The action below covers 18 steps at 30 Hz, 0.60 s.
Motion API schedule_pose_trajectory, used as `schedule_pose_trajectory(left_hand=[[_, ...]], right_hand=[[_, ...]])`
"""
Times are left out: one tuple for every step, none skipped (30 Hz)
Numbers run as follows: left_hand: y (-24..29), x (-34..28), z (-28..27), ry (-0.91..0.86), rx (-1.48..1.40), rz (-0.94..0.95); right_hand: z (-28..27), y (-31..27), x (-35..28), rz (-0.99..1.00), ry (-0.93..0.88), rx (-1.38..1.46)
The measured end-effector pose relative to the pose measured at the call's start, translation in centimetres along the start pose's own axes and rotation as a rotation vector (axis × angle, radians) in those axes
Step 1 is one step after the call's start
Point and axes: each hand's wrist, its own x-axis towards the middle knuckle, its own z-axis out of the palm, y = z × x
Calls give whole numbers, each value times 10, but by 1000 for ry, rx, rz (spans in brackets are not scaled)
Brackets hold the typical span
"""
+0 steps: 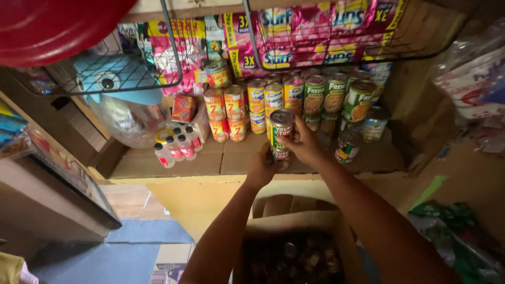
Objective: The recorder is taking canned goods out of a cardboard box and arranging them neatly on store shelves.
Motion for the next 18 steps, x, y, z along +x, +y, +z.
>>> schedule_pose_trajectory(left_hand=[[1, -2, 2, -3, 1, 7], [3, -4, 3, -6, -40, -22], [5, -6, 5, -9, -81, -51], [22, -13, 7, -15, -77, -32], [39, -20, 8, -19, 88, -3], [57, -26, 9, -21, 253, 30], [64, -30, 11, -24, 258, 53], [70, -33, 13, -45, 234, 31], [77, -37, 15, -67, 210, 9], [106, -41, 20, -63, 214, 35], [134, -45, 26, -70, 279, 39], [161, -53, 32, -76, 344, 39], [180, -51, 37, -72, 349, 60], [197, -51, 41, -66, 307, 89], [213, -52, 46, -61, 266, 117], [235, -47, 49, -61, 269, 131], [256, -42, 51, -52, 355, 122], [276, -38, 54, -40, 441, 110]], right_hand=[[0, -6, -4, -7, 2, -4], [1, -12, -9, -4, -5, 31], [1, -19, -13, -2, -12, 66], [1, -30, -20, -21, -10, 59], [0, -40, -27, -50, -5, 55], [0, -52, -33, -81, 1, 50], [-2, -67, -42, -103, 3, 40], [-3, -81, -51, -83, 38, 2], [-4, -94, -60, -64, 74, -34], [-5, -110, -62, -88, 69, -44], [-5, -125, -64, -77, 94, 6], [-4, -139, -70, -62, 119, 59], [-7, -157, -66, -82, 115, 52], [-9, -173, -65, -68, 131, 75], [-11, -189, -64, -54, 147, 98], [-16, -209, -58, -68, 146, 94], [-20, -229, -51, -58, 153, 79], [-23, -248, -46, -47, 158, 65]])
